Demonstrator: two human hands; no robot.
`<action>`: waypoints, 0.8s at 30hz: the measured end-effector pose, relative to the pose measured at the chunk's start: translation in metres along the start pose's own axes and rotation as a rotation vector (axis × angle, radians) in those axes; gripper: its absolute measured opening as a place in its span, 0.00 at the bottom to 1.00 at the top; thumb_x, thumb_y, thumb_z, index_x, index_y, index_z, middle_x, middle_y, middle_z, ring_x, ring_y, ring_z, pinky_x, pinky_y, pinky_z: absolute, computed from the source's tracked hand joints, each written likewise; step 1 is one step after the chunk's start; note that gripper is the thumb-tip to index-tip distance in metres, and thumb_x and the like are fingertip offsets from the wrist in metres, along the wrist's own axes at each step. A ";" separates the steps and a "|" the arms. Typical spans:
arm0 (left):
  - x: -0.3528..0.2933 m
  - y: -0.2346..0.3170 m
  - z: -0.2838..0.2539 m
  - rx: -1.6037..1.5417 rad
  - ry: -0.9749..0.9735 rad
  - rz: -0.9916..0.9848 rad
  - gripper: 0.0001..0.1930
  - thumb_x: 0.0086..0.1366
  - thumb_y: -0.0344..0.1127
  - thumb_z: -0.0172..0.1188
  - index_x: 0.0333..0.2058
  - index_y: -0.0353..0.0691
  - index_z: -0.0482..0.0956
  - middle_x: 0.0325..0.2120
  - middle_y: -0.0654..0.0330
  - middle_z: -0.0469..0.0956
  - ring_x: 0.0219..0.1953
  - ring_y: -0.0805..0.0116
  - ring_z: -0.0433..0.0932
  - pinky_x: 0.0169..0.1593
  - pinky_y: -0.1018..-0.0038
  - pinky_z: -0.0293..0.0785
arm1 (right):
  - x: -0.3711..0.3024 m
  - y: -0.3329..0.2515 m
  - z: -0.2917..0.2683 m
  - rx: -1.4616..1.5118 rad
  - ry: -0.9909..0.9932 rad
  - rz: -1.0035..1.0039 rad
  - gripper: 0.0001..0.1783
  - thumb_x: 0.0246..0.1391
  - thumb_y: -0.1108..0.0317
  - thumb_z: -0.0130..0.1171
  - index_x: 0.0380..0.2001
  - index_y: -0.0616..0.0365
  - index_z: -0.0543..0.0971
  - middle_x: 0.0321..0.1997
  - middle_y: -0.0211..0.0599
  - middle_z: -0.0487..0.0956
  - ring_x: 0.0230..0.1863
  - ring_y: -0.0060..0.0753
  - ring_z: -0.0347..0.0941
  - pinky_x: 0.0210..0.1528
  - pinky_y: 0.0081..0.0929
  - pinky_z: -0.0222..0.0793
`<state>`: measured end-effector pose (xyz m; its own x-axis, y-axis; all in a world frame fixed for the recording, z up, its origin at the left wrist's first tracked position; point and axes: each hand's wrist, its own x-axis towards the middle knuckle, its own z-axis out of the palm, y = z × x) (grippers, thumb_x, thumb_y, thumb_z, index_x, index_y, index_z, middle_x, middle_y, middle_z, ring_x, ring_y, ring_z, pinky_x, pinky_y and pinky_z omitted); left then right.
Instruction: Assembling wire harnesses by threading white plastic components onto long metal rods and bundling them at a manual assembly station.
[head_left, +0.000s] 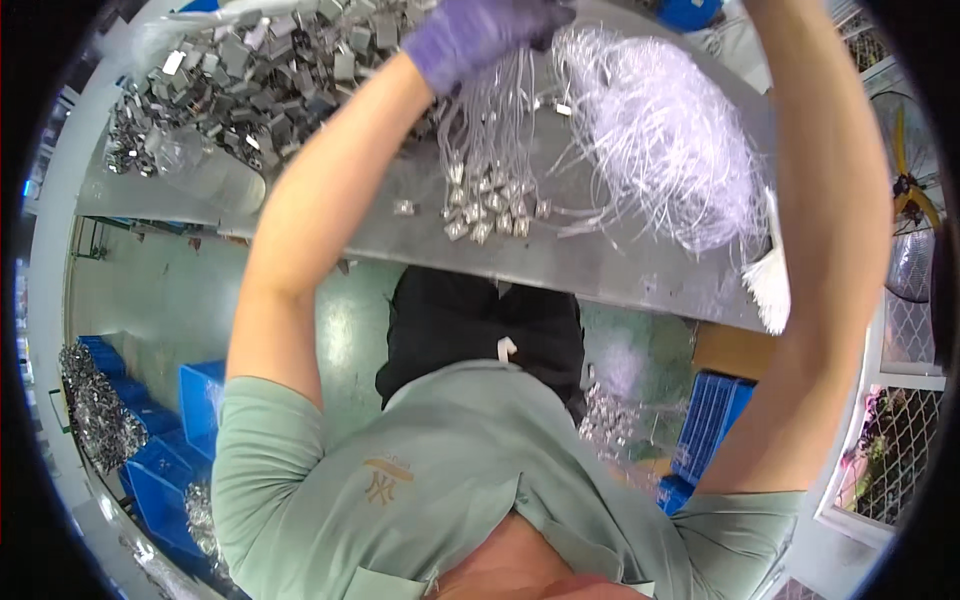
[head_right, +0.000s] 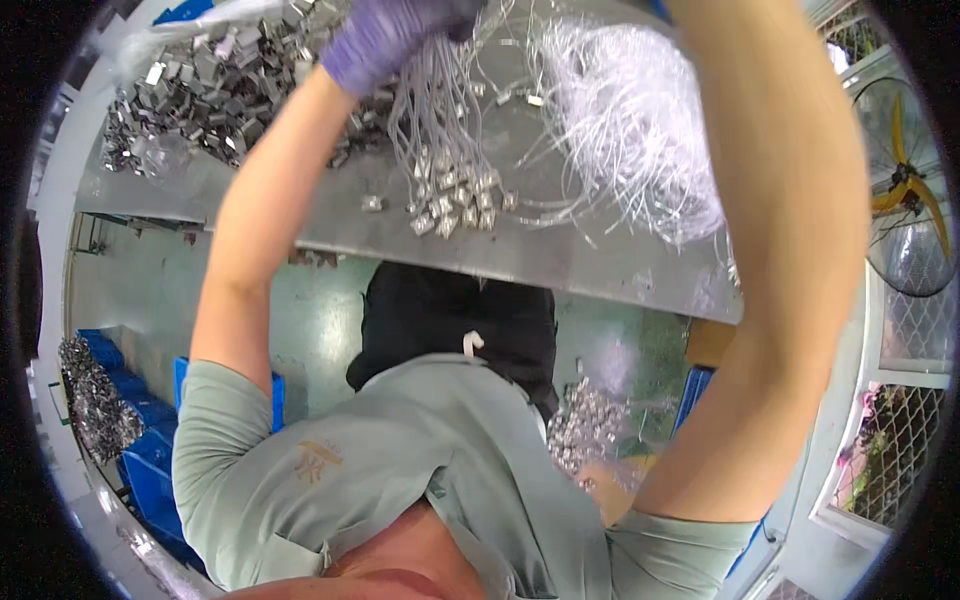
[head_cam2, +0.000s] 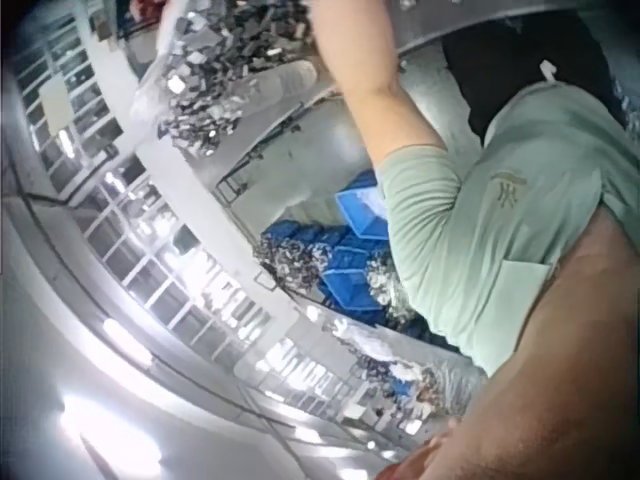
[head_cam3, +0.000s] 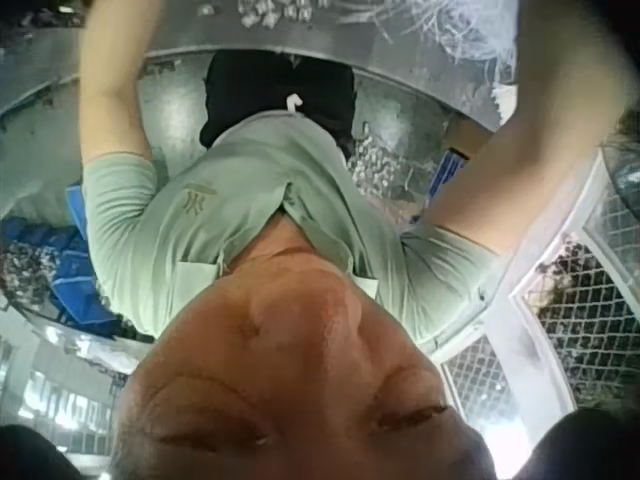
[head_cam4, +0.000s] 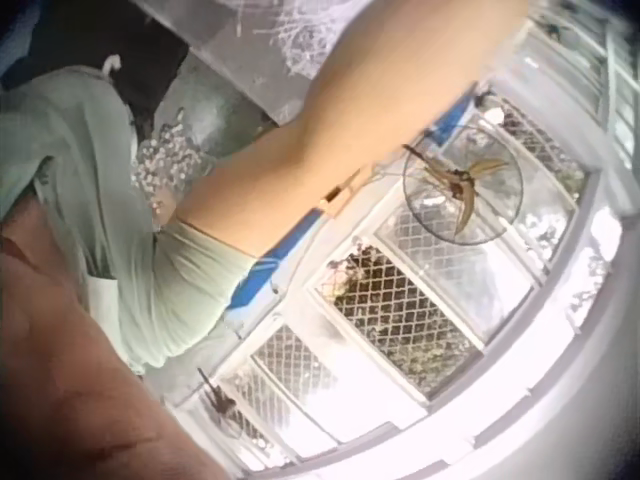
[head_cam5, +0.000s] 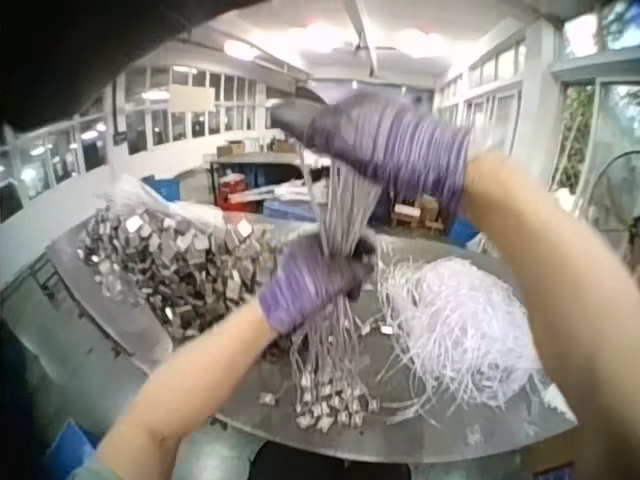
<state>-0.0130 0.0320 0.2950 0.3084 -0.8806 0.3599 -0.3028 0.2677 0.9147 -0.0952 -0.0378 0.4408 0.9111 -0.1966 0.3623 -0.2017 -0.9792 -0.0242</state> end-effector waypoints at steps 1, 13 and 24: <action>-0.011 -0.034 -0.036 0.147 0.030 0.022 0.14 0.52 0.35 0.64 0.37 0.36 0.78 0.21 0.58 0.78 0.22 0.69 0.77 0.29 0.72 0.75 | 0.018 -0.005 0.031 -0.194 0.241 -0.446 0.28 0.58 0.73 0.45 0.62 0.55 0.58 0.50 0.52 0.74 0.46 0.39 0.75 0.54 0.35 0.70; -0.033 -0.045 -0.002 -0.095 0.015 -0.012 0.09 0.52 0.31 0.62 0.31 0.33 0.75 0.18 0.63 0.74 0.20 0.75 0.73 0.25 0.78 0.70 | -0.102 0.092 0.013 0.912 0.454 0.207 0.28 0.55 0.55 0.55 0.52 0.63 0.69 0.47 0.43 0.76 0.42 0.34 0.75 0.47 0.30 0.71; -0.022 -0.075 -0.010 -0.241 0.096 0.083 0.12 0.56 0.33 0.61 0.35 0.33 0.73 0.18 0.64 0.68 0.20 0.74 0.66 0.25 0.77 0.64 | -0.513 0.249 0.233 0.844 0.882 1.445 0.24 0.56 0.60 0.54 0.52 0.63 0.69 0.38 0.42 0.78 0.26 0.31 0.77 0.28 0.22 0.72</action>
<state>0.0115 0.0354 0.2199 0.3793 -0.8134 0.4410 -0.1107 0.4333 0.8944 -0.5288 -0.1926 0.0322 -0.2483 -0.9674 -0.0492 -0.0848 0.0723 -0.9938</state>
